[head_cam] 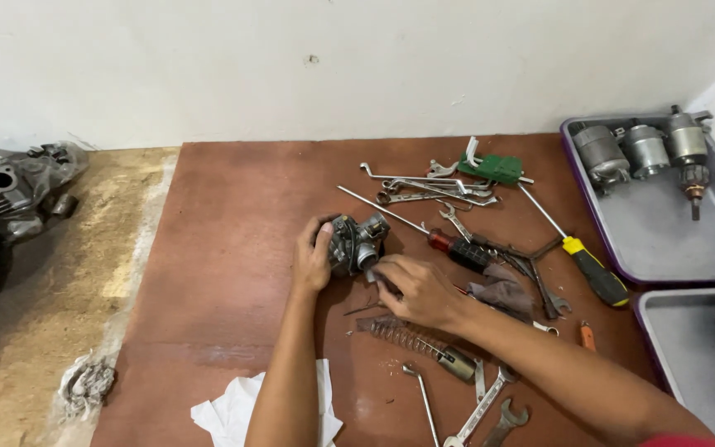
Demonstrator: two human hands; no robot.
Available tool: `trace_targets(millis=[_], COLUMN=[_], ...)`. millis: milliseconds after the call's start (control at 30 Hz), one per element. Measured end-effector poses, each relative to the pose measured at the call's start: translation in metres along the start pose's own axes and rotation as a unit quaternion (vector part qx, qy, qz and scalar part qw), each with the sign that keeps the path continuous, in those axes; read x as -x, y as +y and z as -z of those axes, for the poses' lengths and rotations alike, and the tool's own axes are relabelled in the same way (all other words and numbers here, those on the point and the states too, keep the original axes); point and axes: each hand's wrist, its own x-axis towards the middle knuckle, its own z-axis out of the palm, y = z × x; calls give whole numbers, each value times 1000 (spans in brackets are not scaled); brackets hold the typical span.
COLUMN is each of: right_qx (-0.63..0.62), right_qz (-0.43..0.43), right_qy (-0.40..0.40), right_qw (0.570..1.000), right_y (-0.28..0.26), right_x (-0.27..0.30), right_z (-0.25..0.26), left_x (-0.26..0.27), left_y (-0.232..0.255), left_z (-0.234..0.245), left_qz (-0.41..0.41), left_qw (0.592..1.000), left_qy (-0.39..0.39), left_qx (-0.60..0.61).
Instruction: The person works on a motorcycle carburetor at a workbench, holding the carburetor body and removing and fitting components such as a spring and float-bowl parts by hand, occasionally picking up small parts and wiping with a cloth. Wrenches and screwdrivers lie on the bench and are handled while the person repositions the carburetor.
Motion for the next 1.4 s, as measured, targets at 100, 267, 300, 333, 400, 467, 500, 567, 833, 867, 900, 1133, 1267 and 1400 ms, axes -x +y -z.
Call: trace_targets(millis=[100, 267, 300, 333, 400, 467, 500, 567, 833, 867, 900, 1133, 1267, 1400], right_qx=[-48, -37, -43, -49, -53, -57, -27, 4, 46, 46, 72, 118, 83, 12], right_qz=[-36, -71, -88, -106, -113, -120, -116, -114, -111, -112, -75, -8, -85, -196], right_qy=[-8, -14, -23, -33, -25, -17, -11, -4, -81, -82, -65, -53, -134, -250], right_qw=[998, 997, 995, 993, 992, 991, 993, 993, 989, 989, 992, 992, 984, 948], right_y=[-4, -10, -15, -20, -11, -12, -17, -25, -12, -10, -7, -24, -25, -24], right_x=[-1, -1, -6, -11, 0, 0, -5, -13, -1, 1, 2, -19, -17, -20], right_z=[-1, -6, -3, 1, -18, -20, -12, -1, -20, -21, -23, 7, 7, 13], left_x=[0, 1, 1, 0, 1, 1, 1, 1, 0, 1, 1, 0, 0, 5], left_y=[-3, -5, -6, -6, -4, -1, 1, 3, -6, -4, -2, 1, 2, -5], left_z=[2, 2, 2, 2, 2, 2, 2, 1, 0, 0, 0, 1, 1, -4], left_qz=[1, 6, 9, 12, 7, 2, 1, -1, 8, 9, 10, 17, 13, 6], left_qw=[1000, 1000, 1000, 1000, 1000, 1000, 1000, 1000, 1000, 1000, 1000, 1000, 1000, 1000], left_qy=[2, -1, 0, 1, 0, -2, -1, -3, 0, -1, -3, -4, -2, 9], left_qx=[5, 5, 5, 5, 5, 4, 7, 10, 12, 13, 13, 12, 17, 12])
